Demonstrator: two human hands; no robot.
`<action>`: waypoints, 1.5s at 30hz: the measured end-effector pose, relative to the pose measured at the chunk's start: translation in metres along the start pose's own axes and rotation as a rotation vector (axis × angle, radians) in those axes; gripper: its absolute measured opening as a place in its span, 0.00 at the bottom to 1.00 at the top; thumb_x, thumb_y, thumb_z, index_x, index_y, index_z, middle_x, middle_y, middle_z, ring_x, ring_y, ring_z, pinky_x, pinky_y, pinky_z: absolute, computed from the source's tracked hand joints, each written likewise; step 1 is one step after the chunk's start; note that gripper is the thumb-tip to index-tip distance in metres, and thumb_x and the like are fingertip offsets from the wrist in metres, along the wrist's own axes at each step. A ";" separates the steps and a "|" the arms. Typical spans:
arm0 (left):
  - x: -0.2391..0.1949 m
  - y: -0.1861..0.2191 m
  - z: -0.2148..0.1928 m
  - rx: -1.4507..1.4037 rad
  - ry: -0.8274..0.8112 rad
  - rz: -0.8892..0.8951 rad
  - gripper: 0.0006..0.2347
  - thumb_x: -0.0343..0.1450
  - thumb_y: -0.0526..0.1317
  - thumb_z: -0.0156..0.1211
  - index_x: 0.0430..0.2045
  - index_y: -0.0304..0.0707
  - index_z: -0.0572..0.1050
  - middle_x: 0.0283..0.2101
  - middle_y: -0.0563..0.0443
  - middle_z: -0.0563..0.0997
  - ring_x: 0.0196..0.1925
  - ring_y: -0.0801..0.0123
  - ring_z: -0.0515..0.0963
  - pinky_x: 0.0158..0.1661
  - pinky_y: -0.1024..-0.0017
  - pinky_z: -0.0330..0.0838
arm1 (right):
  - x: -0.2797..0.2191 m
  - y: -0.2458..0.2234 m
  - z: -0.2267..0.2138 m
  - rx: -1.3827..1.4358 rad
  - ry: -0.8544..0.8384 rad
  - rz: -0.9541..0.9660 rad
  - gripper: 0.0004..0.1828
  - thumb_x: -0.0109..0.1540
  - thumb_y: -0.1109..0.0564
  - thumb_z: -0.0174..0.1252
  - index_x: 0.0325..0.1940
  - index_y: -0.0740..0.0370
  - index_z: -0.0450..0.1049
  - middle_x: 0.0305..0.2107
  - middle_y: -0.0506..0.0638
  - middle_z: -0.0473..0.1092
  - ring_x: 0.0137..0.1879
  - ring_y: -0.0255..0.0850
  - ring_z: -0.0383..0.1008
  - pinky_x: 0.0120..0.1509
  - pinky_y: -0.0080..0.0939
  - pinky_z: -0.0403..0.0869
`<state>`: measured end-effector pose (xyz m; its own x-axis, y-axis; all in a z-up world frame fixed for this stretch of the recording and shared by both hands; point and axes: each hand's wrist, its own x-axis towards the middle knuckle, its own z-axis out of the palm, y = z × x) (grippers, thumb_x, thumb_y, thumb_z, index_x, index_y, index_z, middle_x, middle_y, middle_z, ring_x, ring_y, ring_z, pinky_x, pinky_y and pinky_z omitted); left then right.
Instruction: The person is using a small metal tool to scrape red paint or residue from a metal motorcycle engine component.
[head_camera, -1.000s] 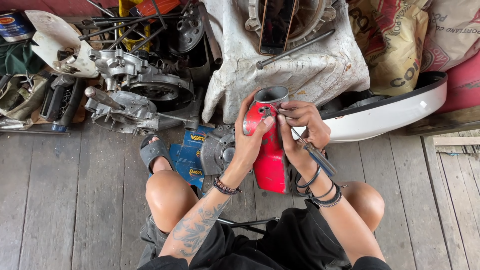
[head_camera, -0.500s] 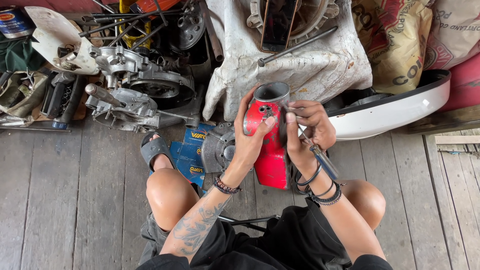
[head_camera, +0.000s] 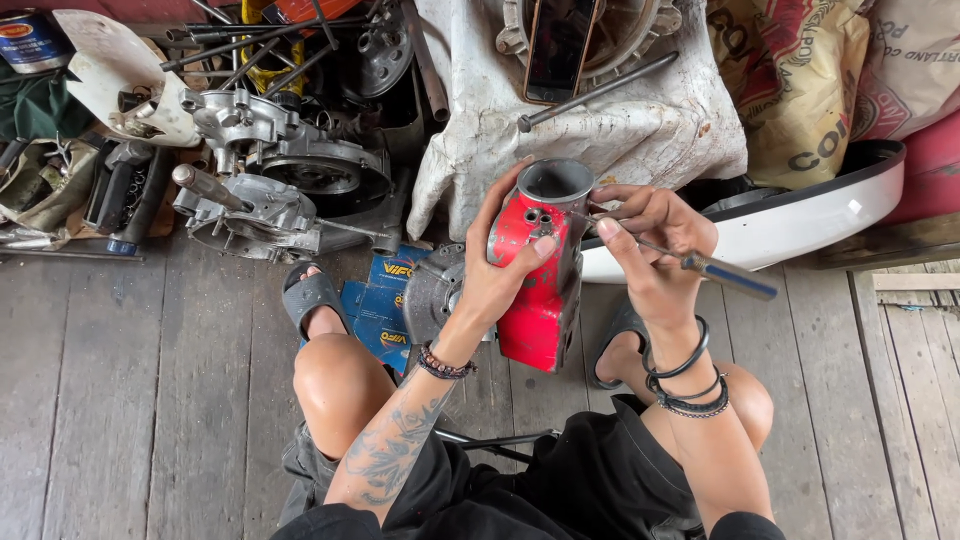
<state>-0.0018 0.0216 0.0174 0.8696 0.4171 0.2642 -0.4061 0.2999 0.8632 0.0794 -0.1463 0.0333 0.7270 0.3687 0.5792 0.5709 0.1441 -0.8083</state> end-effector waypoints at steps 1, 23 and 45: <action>-0.001 0.002 0.001 0.000 -0.001 -0.001 0.32 0.64 0.50 0.70 0.64 0.48 0.67 0.59 0.48 0.76 0.61 0.68 0.73 0.63 0.63 0.66 | 0.000 -0.001 0.000 0.000 0.001 0.001 0.16 0.64 0.70 0.66 0.27 0.70 0.65 0.28 0.63 0.70 0.50 0.62 0.81 0.52 0.57 0.80; -0.001 0.007 0.002 0.098 0.001 0.079 0.34 0.62 0.50 0.71 0.64 0.43 0.66 0.60 0.45 0.75 0.62 0.64 0.73 0.64 0.61 0.66 | 0.001 -0.023 0.007 -0.024 -0.030 0.074 0.16 0.62 0.72 0.67 0.26 0.72 0.66 0.25 0.63 0.70 0.53 0.64 0.79 0.51 0.56 0.81; -0.001 0.005 -0.001 -0.077 -0.136 -0.110 0.31 0.65 0.48 0.68 0.63 0.42 0.68 0.58 0.46 0.77 0.58 0.70 0.74 0.60 0.65 0.69 | 0.005 -0.044 -0.009 -0.163 -0.126 -0.060 0.14 0.59 0.73 0.69 0.26 0.73 0.69 0.27 0.65 0.74 0.46 0.57 0.77 0.51 0.57 0.81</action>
<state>-0.0043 0.0235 0.0209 0.9377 0.2598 0.2306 -0.3226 0.4044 0.8558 0.0615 -0.1588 0.0727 0.6418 0.4776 0.6000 0.6736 0.0230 -0.7387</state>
